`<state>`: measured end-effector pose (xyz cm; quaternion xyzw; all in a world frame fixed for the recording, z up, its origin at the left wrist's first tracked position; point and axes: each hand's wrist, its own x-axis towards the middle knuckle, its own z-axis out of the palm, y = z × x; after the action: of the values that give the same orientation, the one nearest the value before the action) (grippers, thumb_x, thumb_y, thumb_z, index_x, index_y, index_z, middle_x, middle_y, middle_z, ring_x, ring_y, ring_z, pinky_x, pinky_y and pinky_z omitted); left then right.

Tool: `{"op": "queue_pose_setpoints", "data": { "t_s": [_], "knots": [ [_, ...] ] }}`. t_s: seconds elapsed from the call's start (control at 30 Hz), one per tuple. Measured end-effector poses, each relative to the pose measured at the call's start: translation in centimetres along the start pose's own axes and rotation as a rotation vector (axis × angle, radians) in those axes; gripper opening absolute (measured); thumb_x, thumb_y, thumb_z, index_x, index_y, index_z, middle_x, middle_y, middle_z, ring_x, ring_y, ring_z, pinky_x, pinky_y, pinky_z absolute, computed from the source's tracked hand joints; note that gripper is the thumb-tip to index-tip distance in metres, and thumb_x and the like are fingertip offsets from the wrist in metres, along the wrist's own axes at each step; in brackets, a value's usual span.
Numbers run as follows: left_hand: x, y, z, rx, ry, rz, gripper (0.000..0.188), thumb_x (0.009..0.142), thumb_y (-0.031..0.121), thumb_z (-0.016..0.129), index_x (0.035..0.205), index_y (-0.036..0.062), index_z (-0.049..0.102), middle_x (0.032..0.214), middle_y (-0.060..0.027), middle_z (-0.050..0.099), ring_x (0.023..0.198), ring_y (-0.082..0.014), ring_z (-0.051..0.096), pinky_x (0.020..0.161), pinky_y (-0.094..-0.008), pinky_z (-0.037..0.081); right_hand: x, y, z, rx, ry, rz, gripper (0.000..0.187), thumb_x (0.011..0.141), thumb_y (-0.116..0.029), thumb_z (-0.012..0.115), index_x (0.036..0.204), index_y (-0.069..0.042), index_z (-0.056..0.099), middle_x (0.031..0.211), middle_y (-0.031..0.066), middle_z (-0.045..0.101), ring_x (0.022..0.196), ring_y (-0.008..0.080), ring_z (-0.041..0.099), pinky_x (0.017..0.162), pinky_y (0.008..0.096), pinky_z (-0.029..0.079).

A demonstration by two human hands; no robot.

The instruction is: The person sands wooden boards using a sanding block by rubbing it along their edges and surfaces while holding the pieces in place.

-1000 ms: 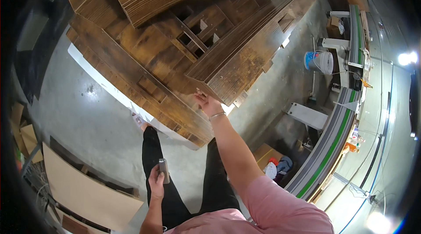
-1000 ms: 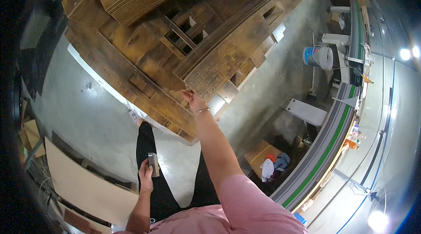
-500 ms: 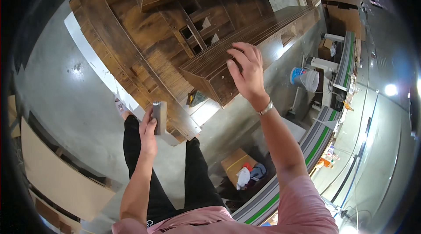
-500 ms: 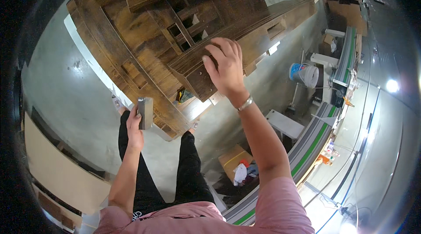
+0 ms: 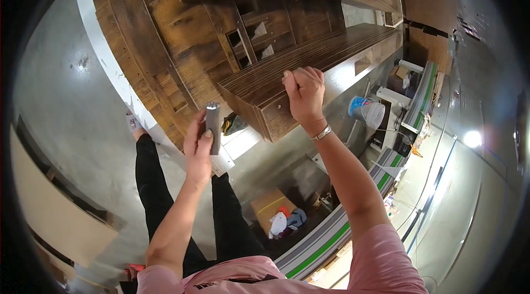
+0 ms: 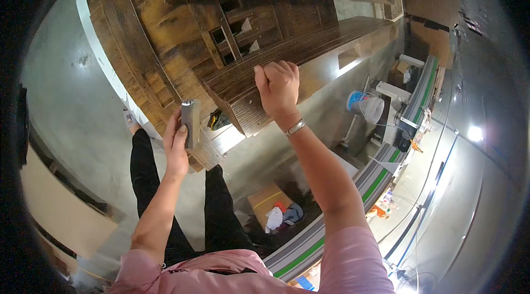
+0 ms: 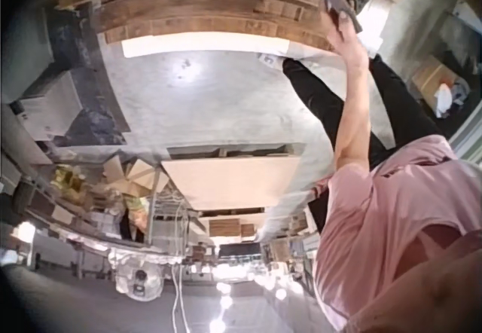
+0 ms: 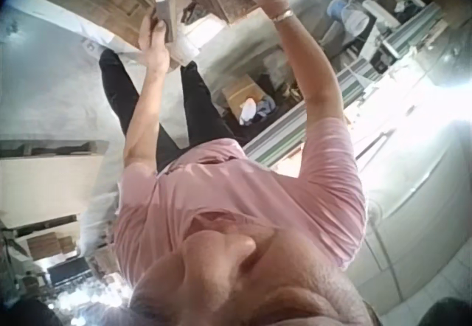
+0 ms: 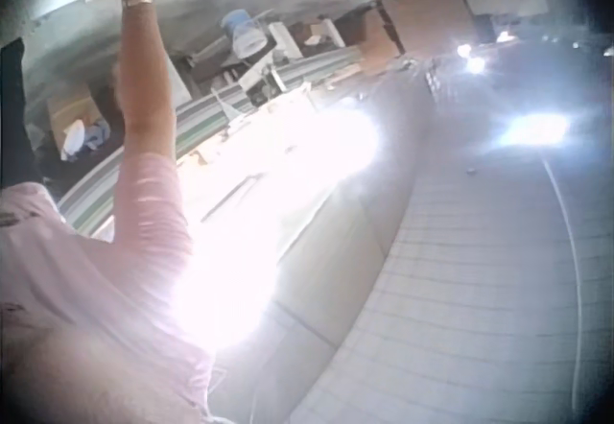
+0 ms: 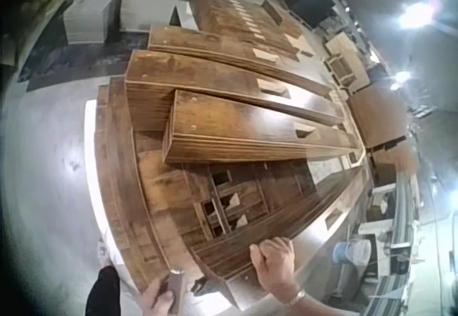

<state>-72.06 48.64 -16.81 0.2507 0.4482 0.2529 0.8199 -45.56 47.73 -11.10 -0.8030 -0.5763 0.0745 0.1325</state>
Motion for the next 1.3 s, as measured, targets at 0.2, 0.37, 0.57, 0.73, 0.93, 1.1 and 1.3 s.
{"op": "queue_pose_setpoints", "data": {
  "t_s": [0.2,0.37,0.57,0.73,0.93,1.1,1.3],
  "knots": [
    [1.6,0.4,3.8,0.516,-0.064,0.235,0.054,0.088,0.021,0.06,0.137,0.0012,0.051,0.116,-0.0201,0.065,0.103,-0.0267,0.065,0.092,-0.0342,0.049,0.4,-0.1,-0.1,-0.021,-0.04,0.054,0.031,0.091,-0.014,0.06,0.061,-0.005,0.06,0.063,0.0058,0.06,0.064,0.0258,0.054,0.079,0.0356,0.04],
    [6.4,-1.1,2.9,0.542,0.038,-0.187,0.052,0.085,0.022,0.063,0.132,0.0011,0.057,0.105,-0.0242,0.068,0.096,-0.0315,0.069,0.084,-0.0349,0.054,0.2,-0.3,0.1,-0.047,-0.03,0.043,0.032,0.091,-0.015,0.06,0.061,-0.004,0.057,0.063,0.007,0.057,0.065,0.0266,0.053,0.079,0.0372,0.04],
    [7.1,-3.6,2.3,0.554,0.093,-0.089,0.055,0.089,0.03,0.061,0.139,0.0083,0.053,0.092,-0.0181,0.072,0.077,-0.0183,0.071,0.078,-0.0319,0.055,0.3,-0.7,0.1,-0.043,-0.023,0.028,0.031,0.09,-0.014,0.06,0.061,-0.005,0.055,0.063,0.008,0.054,0.067,0.0279,0.053,0.08,0.0392,0.04],
    [8.9,-4.4,2.2,0.659,0.092,0.259,0.049,0.093,0.031,0.057,0.139,0.013,0.054,0.09,-0.0134,0.07,0.076,-0.0147,0.063,0.075,-0.0293,0.051,0.3,-0.2,0.0,-0.046,-0.038,0.04,0.028,0.089,-0.013,0.061,0.063,-0.005,0.055,0.065,0.0071,0.055,0.069,0.0277,0.053,0.08,0.0393,0.04],
    [11.8,-7.1,-0.8,0.351,0.091,-0.027,0.047,0.096,0.022,0.06,0.138,0.0048,0.052,0.107,-0.0025,0.067,0.088,-0.0086,0.055,0.084,-0.024,0.046,0.3,-0.8,-0.1,-0.064,-0.067,0.014,0.026,0.089,-0.012,0.06,0.064,-0.007,0.055,0.067,0.0057,0.055,0.072,0.0276,0.053,0.08,0.0399,0.039],
    [11.6,-7.2,-1.6,0.281,0.108,-0.035,0.046,0.095,0.019,0.06,0.138,0.0025,0.053,0.116,-0.0022,0.065,0.096,-0.0087,0.055,0.089,-0.0221,0.042,0.6,-1.0,0.4,-0.058,-0.076,0.005,0.028,0.09,-0.014,0.059,0.063,-0.007,0.054,0.067,0.0054,0.055,0.071,0.0275,0.053,0.08,0.0399,0.038],
    [4.1,-3.8,0.8,0.034,-0.189,0.037,0.047,0.097,0.023,0.056,0.14,0.004,0.051,0.113,-0.0023,0.066,0.097,-0.0109,0.056,0.091,-0.0238,0.042,0.3,0.0,-0.5,-0.08,-0.071,0.003,0.029,0.091,-0.016,0.058,0.064,-0.007,0.055,0.068,0.0056,0.055,0.072,0.0273,0.052,0.081,0.0396,0.038]
  ]
}}
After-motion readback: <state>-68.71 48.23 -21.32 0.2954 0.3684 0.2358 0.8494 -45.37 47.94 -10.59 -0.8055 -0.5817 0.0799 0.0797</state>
